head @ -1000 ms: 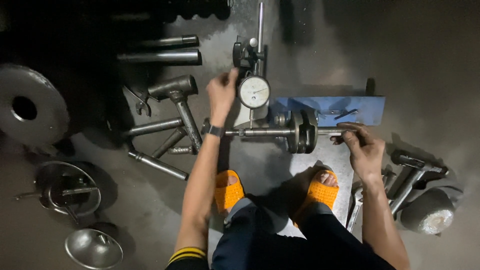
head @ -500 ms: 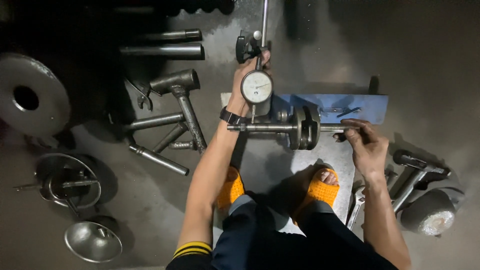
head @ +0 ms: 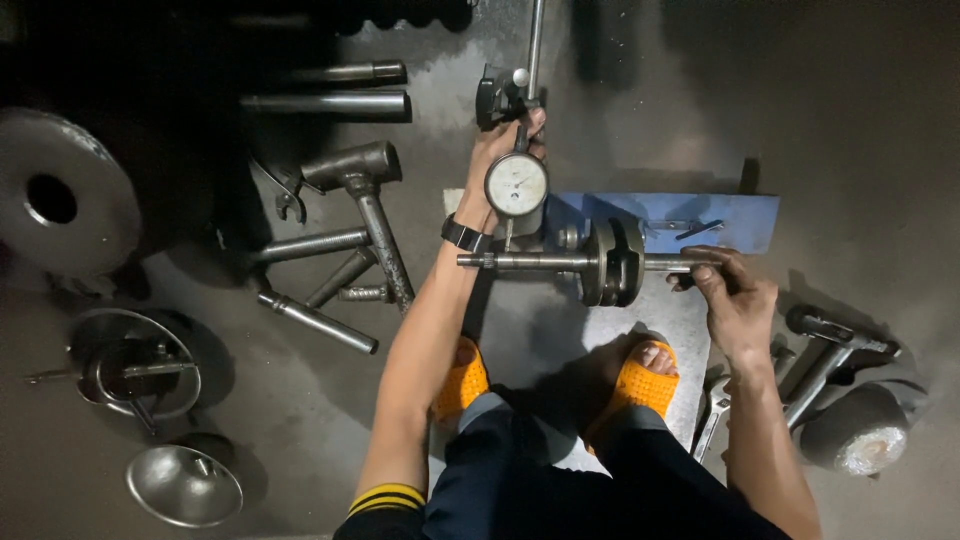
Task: The person assembles cylindrical metal components by hand, fitting smaller pieces into larger ones. They then place the assembled unit onto a blue stand and use a dial indicator to measure the part while rotating it.
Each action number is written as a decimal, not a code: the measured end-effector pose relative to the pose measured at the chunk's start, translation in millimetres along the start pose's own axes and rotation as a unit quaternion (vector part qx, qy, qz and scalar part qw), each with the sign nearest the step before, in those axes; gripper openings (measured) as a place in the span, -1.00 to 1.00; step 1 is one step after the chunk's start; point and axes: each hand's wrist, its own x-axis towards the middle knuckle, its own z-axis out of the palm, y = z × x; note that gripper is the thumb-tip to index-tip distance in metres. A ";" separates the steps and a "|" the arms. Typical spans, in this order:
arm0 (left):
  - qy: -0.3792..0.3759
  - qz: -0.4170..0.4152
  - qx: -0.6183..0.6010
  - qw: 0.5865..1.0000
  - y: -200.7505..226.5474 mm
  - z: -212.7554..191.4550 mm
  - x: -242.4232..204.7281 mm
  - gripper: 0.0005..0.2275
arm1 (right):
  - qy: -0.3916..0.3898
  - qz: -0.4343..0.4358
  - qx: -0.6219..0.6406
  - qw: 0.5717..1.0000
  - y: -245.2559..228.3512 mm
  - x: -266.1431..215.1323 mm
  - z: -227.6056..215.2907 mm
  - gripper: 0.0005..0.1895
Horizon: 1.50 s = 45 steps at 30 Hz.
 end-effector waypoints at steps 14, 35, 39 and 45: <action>-0.062 0.318 0.778 0.539 -82.6 -114.4 -63.1 -0.53 | -0.013 0.009 0.044 0.999 19.7 4.8 -11.1 -0.64; 0.048 -0.075 -0.246 0.965 -69.5 -83.8 45.4 -0.80 | -0.013 0.040 0.045 0.998 -12.1 12.4 -5.1 -0.64; 0.094 -0.074 -0.223 0.968 -109.1 -130.8 75.4 -0.86 | -0.010 0.041 0.048 0.998 -12.0 14.4 -3.9 -0.63; 0.029 0.249 0.553 0.794 -38.3 -81.3 23.3 -0.85 | -0.029 0.025 0.020 0.999 0.4 17.9 -6.2 -0.60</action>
